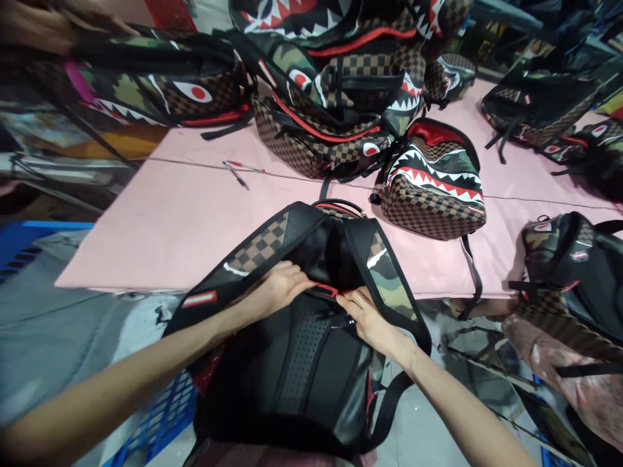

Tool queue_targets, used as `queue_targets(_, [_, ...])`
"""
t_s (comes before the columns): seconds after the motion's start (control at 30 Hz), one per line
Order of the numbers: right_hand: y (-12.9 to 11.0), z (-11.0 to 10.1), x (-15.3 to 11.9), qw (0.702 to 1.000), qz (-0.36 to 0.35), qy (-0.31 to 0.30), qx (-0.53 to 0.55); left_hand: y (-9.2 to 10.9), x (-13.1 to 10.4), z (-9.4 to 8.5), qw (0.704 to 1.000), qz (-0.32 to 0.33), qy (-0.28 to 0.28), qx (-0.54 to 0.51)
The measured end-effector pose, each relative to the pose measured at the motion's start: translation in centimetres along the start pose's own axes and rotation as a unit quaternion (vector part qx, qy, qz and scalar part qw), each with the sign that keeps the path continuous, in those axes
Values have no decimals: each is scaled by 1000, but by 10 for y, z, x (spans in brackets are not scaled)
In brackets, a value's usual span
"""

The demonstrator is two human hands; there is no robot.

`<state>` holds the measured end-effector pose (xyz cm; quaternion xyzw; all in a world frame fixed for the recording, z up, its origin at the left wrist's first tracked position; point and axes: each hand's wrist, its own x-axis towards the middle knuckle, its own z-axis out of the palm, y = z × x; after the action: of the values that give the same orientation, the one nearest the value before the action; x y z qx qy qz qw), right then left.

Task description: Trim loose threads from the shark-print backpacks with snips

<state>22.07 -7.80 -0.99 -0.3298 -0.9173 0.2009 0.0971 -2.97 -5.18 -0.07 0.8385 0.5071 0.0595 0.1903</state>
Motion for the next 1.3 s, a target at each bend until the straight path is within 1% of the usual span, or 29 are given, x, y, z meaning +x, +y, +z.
queue_targets(0.07, [4, -3, 7, 1000, 15, -7, -2, 5, 29, -17, 995, -64, -72, 33])
queue_targets(0.13, [6, -6, 12, 1000, 17, -8, -2, 14, 55, -23, 986, -102, -117, 53])
queue_targets(0.17, [6, -7, 13, 1000, 16, -6, -4, 19, 65, -22, 985, -104, -129, 54])
queue_targets(0.23, [5, -8, 14, 1000, 15, -8, -10, 29, 80, -12, 983, -95, -148, 48])
queue_targets(0.3, [7, -9, 16, 1000, 9, -15, -12, 36, 90, 1, 980, -104, -163, 47])
queue_targets(0.37, [12, -13, 18, 1000, -7, -16, -2, 37, 95, 12, 977, -126, -165, 54])
queue_targets(0.4, [16, -16, 20, 1000, -18, -8, 8, 36, 96, 17, 975, -138, -163, 58])
queue_targets(0.47, [29, -24, 26, 999, -21, 30, 21, 31, 97, 22, 973, -156, -160, 62])
queue_targets(0.5, [36, -29, 30, 998, -3, 56, 16, 28, 96, 23, 972, -165, -159, 61])
queue_targets(0.57, [48, -40, 39, 994, 70, 83, -20, 23, 92, 24, 970, -180, -156, 54])
queue_targets(0.63, [55, -50, 50, 984, 148, 60, -82, 20, 87, 22, 969, -192, -151, 40])
queue_targets(0.67, [56, -54, 55, 978, 168, 39, -114, 19, 84, 22, 969, -195, -147, 32])
queue_targets(0.7, [56, -57, 60, 975, 173, 18, -142, 19, 81, 21, 970, -197, -141, 23])
queue_targets(0.77, [52, -60, 68, 972, 148, -7, -183, 19, 75, 20, 972, -199, -127, 7])
queue_targets(0.83, [49, -59, 75, 973, 104, -20, -205, 19, 72, 20, 974, -199, -113, -9])
queue_targets(0.97, [49, -50, 87, 975, 21, -43, -218, 17, 68, 21, 975, -195, -97, -41])
queue_targets(1.03, [51, -46, 92, 976, -9, -52, -212, 17, 67, 20, 975, -197, -89, -50])
queue_targets(1.3, [48, -35, 111, 968, -61, -79, -228, 13, 67, 19, 976, -197, -63, -71])
